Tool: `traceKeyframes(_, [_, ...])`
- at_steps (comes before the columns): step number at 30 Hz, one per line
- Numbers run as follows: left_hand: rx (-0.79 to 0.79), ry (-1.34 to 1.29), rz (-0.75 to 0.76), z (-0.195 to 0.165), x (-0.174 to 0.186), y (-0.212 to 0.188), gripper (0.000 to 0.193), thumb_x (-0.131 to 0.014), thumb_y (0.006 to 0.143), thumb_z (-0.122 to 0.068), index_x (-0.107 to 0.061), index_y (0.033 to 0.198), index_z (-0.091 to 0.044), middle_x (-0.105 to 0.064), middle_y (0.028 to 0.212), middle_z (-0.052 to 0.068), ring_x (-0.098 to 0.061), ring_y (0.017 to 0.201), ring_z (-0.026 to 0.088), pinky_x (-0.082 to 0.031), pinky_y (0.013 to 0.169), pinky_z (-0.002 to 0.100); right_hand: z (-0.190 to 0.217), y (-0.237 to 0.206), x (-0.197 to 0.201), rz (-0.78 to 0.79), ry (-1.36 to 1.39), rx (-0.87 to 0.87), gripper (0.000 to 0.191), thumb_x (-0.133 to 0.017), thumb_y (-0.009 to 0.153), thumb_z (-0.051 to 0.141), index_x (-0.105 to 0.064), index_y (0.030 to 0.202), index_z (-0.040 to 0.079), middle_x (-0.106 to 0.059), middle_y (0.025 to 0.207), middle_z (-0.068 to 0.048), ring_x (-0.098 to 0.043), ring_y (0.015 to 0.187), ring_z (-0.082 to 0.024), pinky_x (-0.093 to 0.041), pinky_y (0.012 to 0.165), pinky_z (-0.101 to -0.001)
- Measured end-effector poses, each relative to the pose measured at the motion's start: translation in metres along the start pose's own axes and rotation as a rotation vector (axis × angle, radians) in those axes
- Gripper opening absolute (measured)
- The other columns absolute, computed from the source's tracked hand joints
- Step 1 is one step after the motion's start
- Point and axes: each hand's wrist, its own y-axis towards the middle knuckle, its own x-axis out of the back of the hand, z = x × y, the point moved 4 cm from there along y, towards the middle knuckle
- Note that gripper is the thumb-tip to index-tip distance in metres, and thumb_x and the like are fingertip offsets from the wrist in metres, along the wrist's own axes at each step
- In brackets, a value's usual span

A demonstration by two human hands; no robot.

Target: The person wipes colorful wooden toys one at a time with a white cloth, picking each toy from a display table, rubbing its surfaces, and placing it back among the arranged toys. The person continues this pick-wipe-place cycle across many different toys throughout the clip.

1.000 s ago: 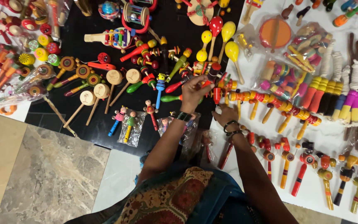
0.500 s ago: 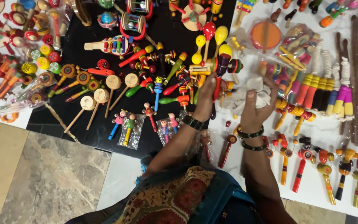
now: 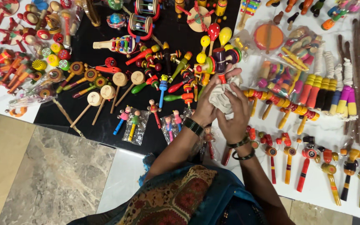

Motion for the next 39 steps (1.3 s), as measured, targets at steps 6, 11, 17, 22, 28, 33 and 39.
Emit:
traceKeyframes(6, [-0.030, 0.141, -0.070, -0.014, -0.012, 0.003, 0.051, -0.051, 0.114, -0.021, -0.039, 0.157, 0.004, -0.050, 0.158, 0.021, -0.053, 0.141, 0.022, -0.042, 0.121, 0.038, 0.000, -0.007, 0.028, 0.002, 0.193, -0.152, 0.043, -0.070, 0.090, 0.007, -0.061, 0.132, 0.005, -0.062, 0.144, -0.014, -0.063, 0.133, -0.032, -0.050, 0.115, -0.0413])
traceKeyframes(11, [0.139, -0.238, -0.116, 0.029, -0.014, -0.017, 0.054, -0.046, 0.118, -0.037, -0.039, 0.154, 0.003, -0.050, 0.148, 0.019, -0.054, 0.135, 0.026, -0.042, 0.117, 0.041, 0.008, 0.001, 0.030, -0.031, -0.009, 0.009, 0.061, -0.077, 0.093, 0.011, -0.048, 0.144, -0.005, -0.054, 0.142, -0.022, -0.057, 0.130, -0.038, -0.046, 0.111, -0.0455])
traceKeyframes(17, [0.094, 0.583, -0.165, 0.030, 0.005, -0.027, 0.051, -0.046, 0.111, -0.036, -0.043, 0.149, -0.002, -0.053, 0.148, 0.007, -0.049, 0.139, 0.015, -0.037, 0.117, 0.030, -0.034, -0.027, 0.023, 0.059, 0.857, -0.540, 0.058, -0.071, 0.099, 0.009, -0.047, 0.151, -0.001, -0.064, 0.110, -0.012, -0.060, 0.081, -0.021, -0.047, 0.066, -0.0330])
traceKeyframes(22, [0.100, 0.255, 0.030, 0.028, -0.015, -0.042, 0.047, -0.048, 0.121, -0.036, -0.054, 0.138, 0.007, -0.063, 0.120, 0.011, -0.058, 0.116, 0.017, -0.048, 0.103, 0.033, -0.048, -0.044, 0.026, -0.036, 0.869, -0.456, 0.032, -0.059, 0.115, 0.018, -0.062, 0.139, -0.003, -0.069, 0.114, -0.007, -0.064, 0.095, -0.011, -0.051, 0.085, -0.0254])
traceKeyframes(28, [0.044, 0.285, 0.052, -0.002, -0.039, -0.044, 0.048, -0.043, 0.112, -0.041, -0.054, 0.138, -0.002, -0.068, 0.124, 0.010, -0.064, 0.118, 0.017, -0.051, 0.107, 0.032, -0.009, -0.029, 0.057, -0.177, 0.260, -0.260, 0.032, -0.062, 0.108, 0.024, -0.064, 0.128, -0.001, -0.069, 0.113, -0.008, -0.064, 0.099, -0.015, -0.052, 0.092, -0.0315])
traceKeyframes(33, [-0.025, 0.137, -0.012, -0.008, -0.049, -0.047, 0.044, -0.041, 0.116, -0.042, -0.056, 0.126, -0.002, -0.067, 0.118, 0.011, -0.065, 0.110, 0.019, -0.053, 0.102, 0.036, 0.047, -0.015, 0.074, -0.291, 0.122, 0.071, 0.033, -0.066, 0.107, 0.026, -0.059, 0.126, 0.000, -0.062, 0.129, -0.013, -0.062, 0.121, -0.025, -0.050, 0.106, -0.0382])
traceKeyframes(39, [-0.056, 0.116, -0.005, -0.008, -0.028, -0.053, 0.045, -0.040, 0.116, -0.045, -0.058, 0.123, -0.004, -0.058, 0.091, 0.004, -0.058, 0.079, 0.013, -0.053, 0.078, 0.034, 0.064, -0.016, 0.079, -0.335, 0.088, 0.077, 0.048, -0.066, 0.104, 0.026, -0.051, 0.144, 0.004, -0.043, 0.147, -0.017, -0.046, 0.141, -0.028, -0.045, 0.120, -0.0420])
